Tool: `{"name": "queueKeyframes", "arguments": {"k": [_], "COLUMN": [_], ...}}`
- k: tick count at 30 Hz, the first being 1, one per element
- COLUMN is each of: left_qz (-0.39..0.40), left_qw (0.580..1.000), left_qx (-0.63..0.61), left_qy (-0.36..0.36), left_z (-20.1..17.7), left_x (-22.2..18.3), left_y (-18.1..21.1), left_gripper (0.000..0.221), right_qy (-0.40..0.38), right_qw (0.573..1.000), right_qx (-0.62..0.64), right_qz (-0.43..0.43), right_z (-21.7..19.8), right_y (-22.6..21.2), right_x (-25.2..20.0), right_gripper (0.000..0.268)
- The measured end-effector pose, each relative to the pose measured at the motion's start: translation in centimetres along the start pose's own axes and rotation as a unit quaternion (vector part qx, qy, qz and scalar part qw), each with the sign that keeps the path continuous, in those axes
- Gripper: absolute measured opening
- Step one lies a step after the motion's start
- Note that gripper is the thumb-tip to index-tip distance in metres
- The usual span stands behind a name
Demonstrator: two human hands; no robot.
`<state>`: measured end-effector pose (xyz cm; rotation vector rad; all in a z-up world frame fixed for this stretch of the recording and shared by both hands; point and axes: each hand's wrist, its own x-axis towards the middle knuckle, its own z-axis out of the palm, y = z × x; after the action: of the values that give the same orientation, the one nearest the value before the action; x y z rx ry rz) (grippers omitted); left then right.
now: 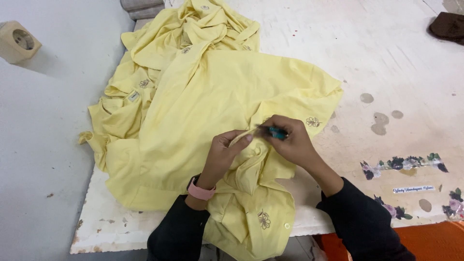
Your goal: Trimming loose threads from a yellow shirt using thread snips at a quality control station.
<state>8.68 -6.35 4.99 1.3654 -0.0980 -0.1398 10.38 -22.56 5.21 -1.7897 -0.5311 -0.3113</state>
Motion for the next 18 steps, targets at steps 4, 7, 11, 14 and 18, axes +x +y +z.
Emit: {"name": "queueKeyframes", "arguments": {"k": [4,7,11,14,18], "left_qz": [-0.018,-0.017,-0.034,-0.033,-0.03], "left_qw": [1.0,0.999,0.993,0.991,0.991], "left_qx": [0.001,-0.029,-0.095,-0.107,-0.116], "left_qy": [0.009,0.037,0.067,0.073,0.064], "left_z": [-0.2,0.0,0.6,0.4,0.4], "left_x": [0.2,0.1,-0.3,0.0,0.1], "left_y": [-1.0,-0.1,1.2,0.8,0.4], "left_gripper": [0.019,0.021,0.022,0.022,0.021], "right_qy": [0.101,0.113,0.061,0.035,0.032], "right_qw": [0.995,0.993,0.997,0.996,0.991], "right_qx": [-0.008,-0.043,-0.05,-0.076,-0.11], "right_qz": [0.012,0.005,-0.002,-0.027,-0.065], "right_z": [-0.8,-1.6,-1.2,-1.0,-1.1], "right_y": [1.0,0.4,-0.8,0.1,-0.6], "right_x": [0.0,0.1,0.1,-0.1,-0.1], "right_gripper": [0.012,0.01,0.018,0.017,0.015]}}
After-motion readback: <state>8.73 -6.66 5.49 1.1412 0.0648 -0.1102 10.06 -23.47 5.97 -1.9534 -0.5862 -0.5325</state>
